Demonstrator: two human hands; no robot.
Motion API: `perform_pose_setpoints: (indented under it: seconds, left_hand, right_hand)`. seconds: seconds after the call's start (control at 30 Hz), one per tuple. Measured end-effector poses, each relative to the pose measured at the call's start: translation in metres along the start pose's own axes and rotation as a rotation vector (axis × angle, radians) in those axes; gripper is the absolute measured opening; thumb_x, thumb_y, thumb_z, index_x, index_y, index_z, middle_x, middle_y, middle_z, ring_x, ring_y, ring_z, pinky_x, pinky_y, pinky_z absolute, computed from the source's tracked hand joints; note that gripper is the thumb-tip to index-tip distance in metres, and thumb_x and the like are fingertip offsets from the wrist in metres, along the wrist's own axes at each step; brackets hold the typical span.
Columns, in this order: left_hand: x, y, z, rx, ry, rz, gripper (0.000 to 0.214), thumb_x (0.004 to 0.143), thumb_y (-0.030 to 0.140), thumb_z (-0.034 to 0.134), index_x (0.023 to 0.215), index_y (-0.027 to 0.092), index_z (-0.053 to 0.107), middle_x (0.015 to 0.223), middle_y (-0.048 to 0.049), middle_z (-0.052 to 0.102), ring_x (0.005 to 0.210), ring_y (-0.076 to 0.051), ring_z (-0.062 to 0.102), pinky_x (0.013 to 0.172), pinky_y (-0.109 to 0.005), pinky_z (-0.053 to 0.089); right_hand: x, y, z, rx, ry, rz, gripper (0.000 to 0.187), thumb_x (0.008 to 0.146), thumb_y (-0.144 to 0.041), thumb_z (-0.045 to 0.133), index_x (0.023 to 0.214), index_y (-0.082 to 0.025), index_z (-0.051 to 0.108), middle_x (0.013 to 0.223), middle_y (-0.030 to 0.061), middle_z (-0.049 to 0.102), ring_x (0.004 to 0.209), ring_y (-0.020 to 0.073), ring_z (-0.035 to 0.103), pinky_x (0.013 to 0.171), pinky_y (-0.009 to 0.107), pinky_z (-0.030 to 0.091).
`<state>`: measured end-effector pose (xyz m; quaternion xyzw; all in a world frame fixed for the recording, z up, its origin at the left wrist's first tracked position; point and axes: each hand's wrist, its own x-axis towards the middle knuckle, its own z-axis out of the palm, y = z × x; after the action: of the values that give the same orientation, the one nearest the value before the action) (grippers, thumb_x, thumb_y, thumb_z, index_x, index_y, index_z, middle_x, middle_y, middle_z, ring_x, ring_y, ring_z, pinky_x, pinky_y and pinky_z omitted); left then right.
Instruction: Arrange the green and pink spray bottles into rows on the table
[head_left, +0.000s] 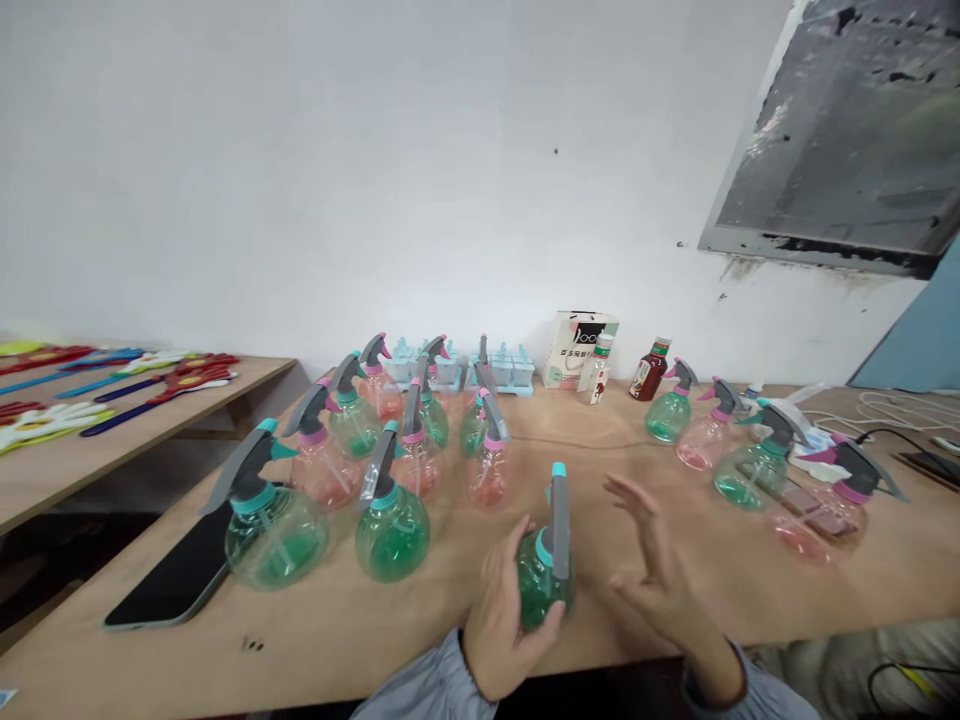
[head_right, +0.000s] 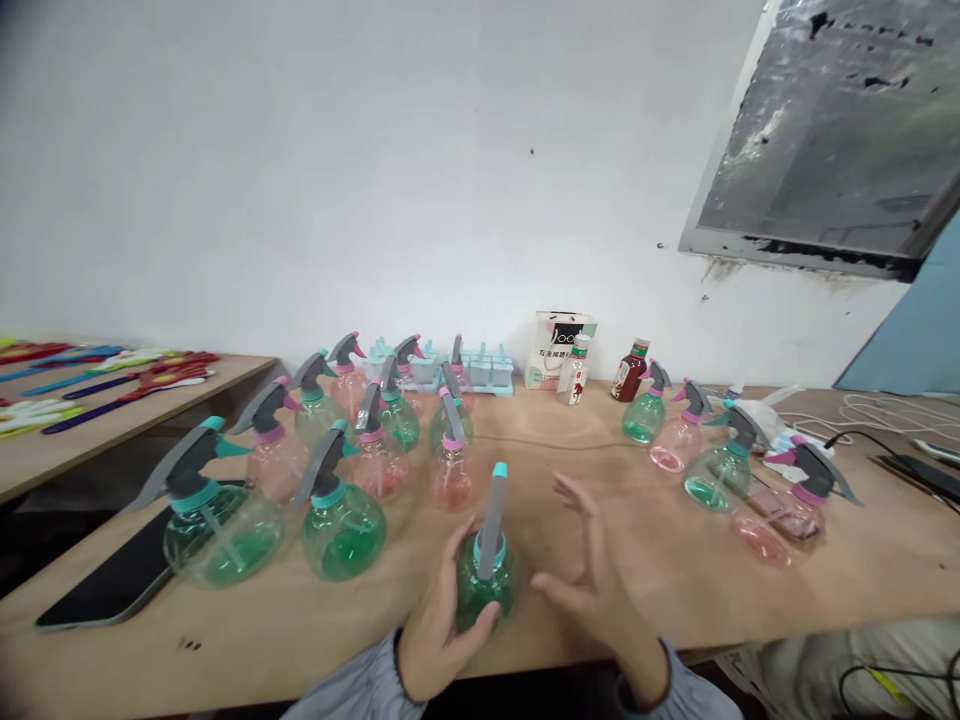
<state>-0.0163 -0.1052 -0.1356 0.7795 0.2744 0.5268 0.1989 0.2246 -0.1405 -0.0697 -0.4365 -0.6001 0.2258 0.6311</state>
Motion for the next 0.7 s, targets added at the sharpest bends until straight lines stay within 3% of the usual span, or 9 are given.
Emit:
perform_pose_setpoints:
  seconds: [0.07, 0.17, 0.3, 0.4, 0.47, 0.6, 0.7]
  left_hand:
    - [0.002, 0.002, 0.004, -0.032, -0.064, -0.06, 0.082, 0.097, 0.041, 0.068, 0.164, 0.021, 0.026, 0.153, -0.0226, 0.059, 0.142, -0.037, 0.06, 0.115, -0.061, 0.052]
    - [0.003, 0.001, 0.002, -0.078, -0.124, -0.153, 0.087, 0.093, 0.049, 0.076, 0.161, 0.019, 0.031, 0.151, -0.0234, 0.06, 0.141, -0.039, 0.061, 0.116, -0.063, 0.052]
    - [0.02, 0.004, -0.017, -0.1, -0.087, -0.108, 0.093, 0.091, 0.057, 0.078, 0.161, 0.02, 0.03, 0.155, -0.0246, 0.055, 0.145, -0.041, 0.057, 0.116, -0.063, 0.052]
    - [0.05, 0.012, -0.04, -0.027, 0.076, -0.033, 0.075, 0.101, 0.049, 0.067, 0.163, 0.026, 0.031, 0.162, -0.0207, 0.046, 0.154, -0.037, 0.047, 0.123, -0.062, 0.045]
    - [0.073, 0.016, -0.053, 0.072, 0.113, -0.06, 0.058, 0.105, 0.043, 0.06, 0.159, 0.033, 0.041, 0.169, -0.0154, 0.033, 0.162, -0.036, 0.035, 0.127, -0.062, 0.04]
    - [0.106, 0.008, -0.062, 0.178, -0.025, -0.169, 0.047, 0.109, 0.038, 0.052, 0.156, 0.041, 0.05, 0.18, -0.0049, -0.004, 0.169, -0.039, 0.01, 0.131, -0.064, 0.032]
    - [0.112, -0.006, -0.058, 0.204, -0.096, -0.223, 0.053, 0.109, 0.04, 0.052, 0.161, 0.042, 0.045, 0.18, -0.005, -0.009, 0.169, -0.042, 0.01, 0.131, -0.066, 0.03]
  right_hand:
    - [0.001, -0.001, 0.038, -0.027, -0.129, -0.003, 0.099, 0.071, -0.058, 0.094, 0.157, -0.039, 0.049, 0.166, 0.0104, 0.049, 0.157, 0.0411, 0.042, 0.129, 0.064, 0.036]
    - [0.007, 0.0, 0.065, -0.038, -0.216, 0.046, 0.086, 0.084, -0.057, 0.084, 0.158, -0.032, 0.047, 0.165, 0.0139, 0.051, 0.154, 0.0362, 0.048, 0.126, 0.061, 0.042]
    - [0.035, 0.007, 0.06, 0.016, -0.19, 0.101, 0.067, 0.083, -0.061, 0.083, 0.14, -0.031, 0.066, 0.145, 0.0124, 0.069, 0.137, 0.0356, 0.063, 0.116, 0.057, 0.052]
    - [0.079, 0.004, 0.049, 0.175, -0.183, 0.173, 0.065, 0.074, -0.067, 0.087, 0.127, -0.031, 0.074, 0.128, 0.0113, 0.078, 0.124, 0.037, 0.071, 0.103, 0.055, 0.061]
    - [0.112, -0.001, 0.047, 0.322, -0.185, 0.156, 0.07, 0.07, -0.07, 0.088, 0.126, -0.031, 0.074, 0.121, 0.0107, 0.08, 0.121, 0.0373, 0.073, 0.101, 0.056, 0.061]
    - [0.154, -0.004, 0.055, 0.485, -0.243, 0.082, 0.077, 0.065, -0.071, 0.088, 0.128, -0.028, 0.073, 0.112, 0.011, 0.081, 0.12, 0.0369, 0.073, 0.099, 0.056, 0.061]
    - [0.157, 0.002, 0.061, 0.462, -0.139, 0.106, 0.073, 0.063, -0.07, 0.089, 0.12, -0.027, 0.074, 0.102, 0.0101, 0.082, 0.107, 0.0353, 0.077, 0.088, 0.051, 0.065]
